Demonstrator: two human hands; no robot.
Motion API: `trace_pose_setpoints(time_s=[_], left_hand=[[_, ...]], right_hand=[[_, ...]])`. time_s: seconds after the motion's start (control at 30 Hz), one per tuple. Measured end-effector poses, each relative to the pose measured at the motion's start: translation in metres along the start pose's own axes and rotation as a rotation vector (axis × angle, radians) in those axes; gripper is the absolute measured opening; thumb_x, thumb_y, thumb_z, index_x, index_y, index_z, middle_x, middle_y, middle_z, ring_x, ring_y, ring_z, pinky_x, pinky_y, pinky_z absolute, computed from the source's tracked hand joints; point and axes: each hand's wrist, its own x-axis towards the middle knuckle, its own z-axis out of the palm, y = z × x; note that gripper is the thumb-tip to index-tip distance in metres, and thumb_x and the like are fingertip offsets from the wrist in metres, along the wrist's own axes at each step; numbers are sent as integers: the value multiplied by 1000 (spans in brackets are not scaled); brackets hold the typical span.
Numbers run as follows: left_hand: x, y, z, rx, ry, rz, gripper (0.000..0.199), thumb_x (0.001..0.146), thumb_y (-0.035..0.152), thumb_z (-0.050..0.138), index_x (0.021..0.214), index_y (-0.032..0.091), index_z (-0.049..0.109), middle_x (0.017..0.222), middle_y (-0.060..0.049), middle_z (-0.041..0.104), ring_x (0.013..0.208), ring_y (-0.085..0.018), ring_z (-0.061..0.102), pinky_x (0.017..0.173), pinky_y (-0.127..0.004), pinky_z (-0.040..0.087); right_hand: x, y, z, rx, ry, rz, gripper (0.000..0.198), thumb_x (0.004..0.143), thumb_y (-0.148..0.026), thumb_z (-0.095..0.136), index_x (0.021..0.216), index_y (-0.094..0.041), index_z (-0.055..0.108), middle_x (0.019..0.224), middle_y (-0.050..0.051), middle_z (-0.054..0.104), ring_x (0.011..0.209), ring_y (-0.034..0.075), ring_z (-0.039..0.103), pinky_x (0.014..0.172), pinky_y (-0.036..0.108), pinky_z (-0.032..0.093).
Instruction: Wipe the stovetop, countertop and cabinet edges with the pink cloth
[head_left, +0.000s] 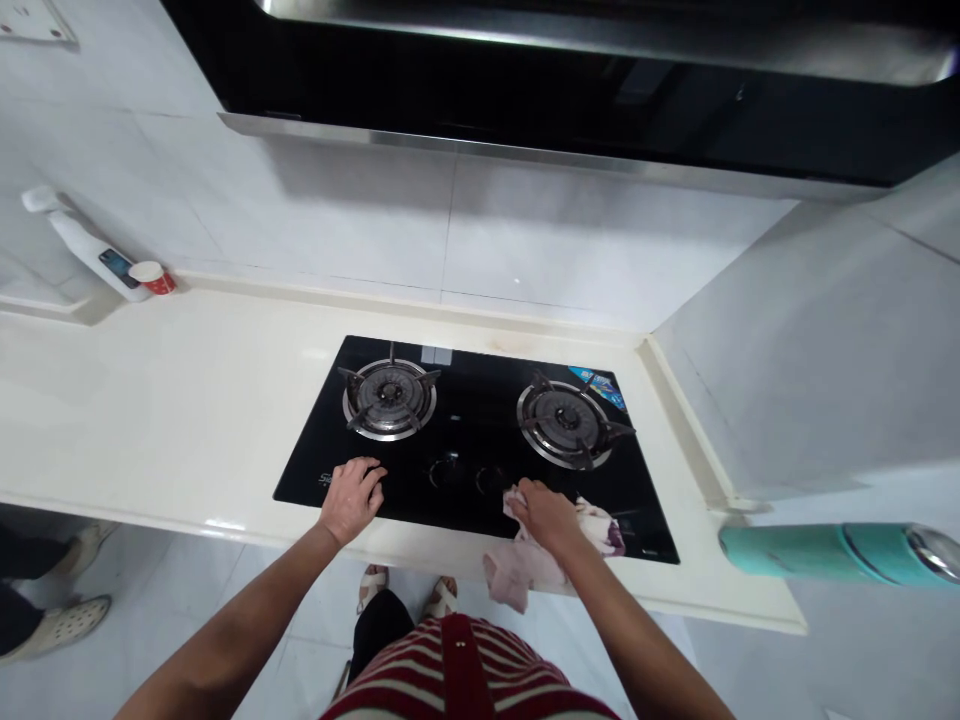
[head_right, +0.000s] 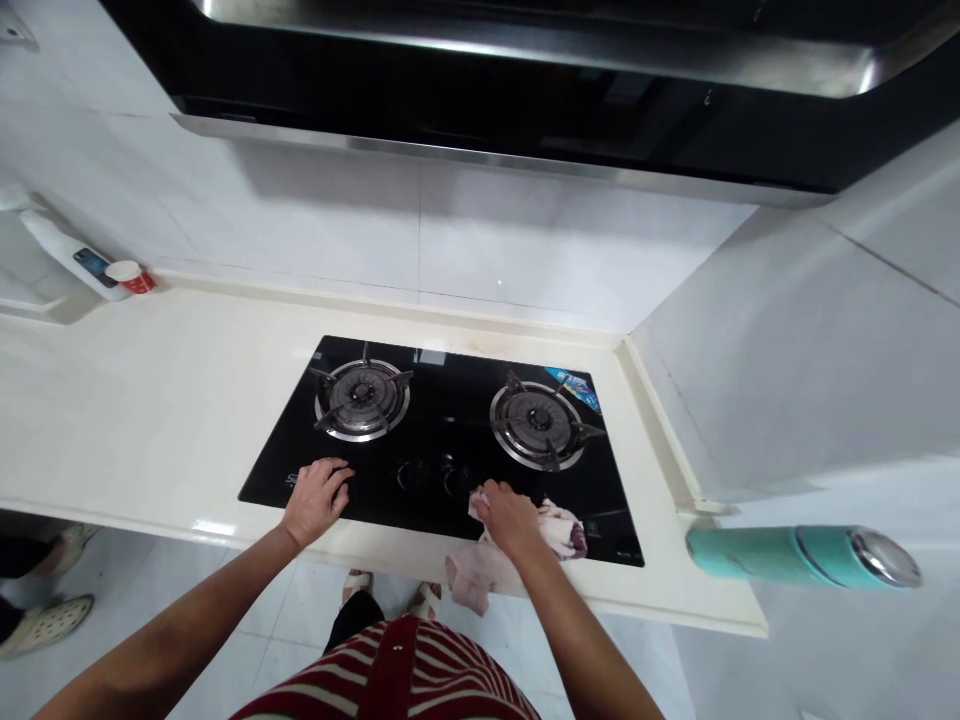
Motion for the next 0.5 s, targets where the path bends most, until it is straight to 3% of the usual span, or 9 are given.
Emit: trace_pose_setpoints(time_s=[0.2, 0.33, 0.4, 0.5], left_hand=[[1, -2, 2, 39, -15, 18, 23, 92, 17, 53, 110, 20, 67, 116, -11, 68, 109, -28, 60, 84, -43, 45], [2, -2, 0, 52, -36, 6, 24, 91, 17, 52, 109, 21, 68, 116, -11, 68, 110, -28, 60, 85, -43, 45], [3, -2, 0, 57, -42, 10, 24, 92, 17, 52, 110, 21, 68, 117, -11, 68, 110, -28, 60, 85, -43, 45], [3, -3, 1, 60, -43, 16, 24, 92, 17, 52, 110, 21, 68, 117, -11, 68, 111, -28, 60, 86, -43, 45]], right_hand=[[-31, -49, 24, 127, 81, -182, 23, 101, -34, 45, 107, -19, 62, 109, 11, 66, 92, 23, 65, 77, 32, 42], [-38, -82, 36, 415, 91, -369, 9, 85, -26, 66, 90, -20, 61, 97, 6, 67, 85, 20, 61, 75, 30, 41], [-36, -84, 38, 559, 107, -364, 14, 78, -26, 69, 80, -21, 57, 84, 0, 64, 77, 16, 58, 72, 27, 41], [-32, -62, 32, 755, 176, -233, 16, 86, -31, 54, 74, -22, 49, 71, -3, 57, 68, 14, 54, 66, 25, 41]])
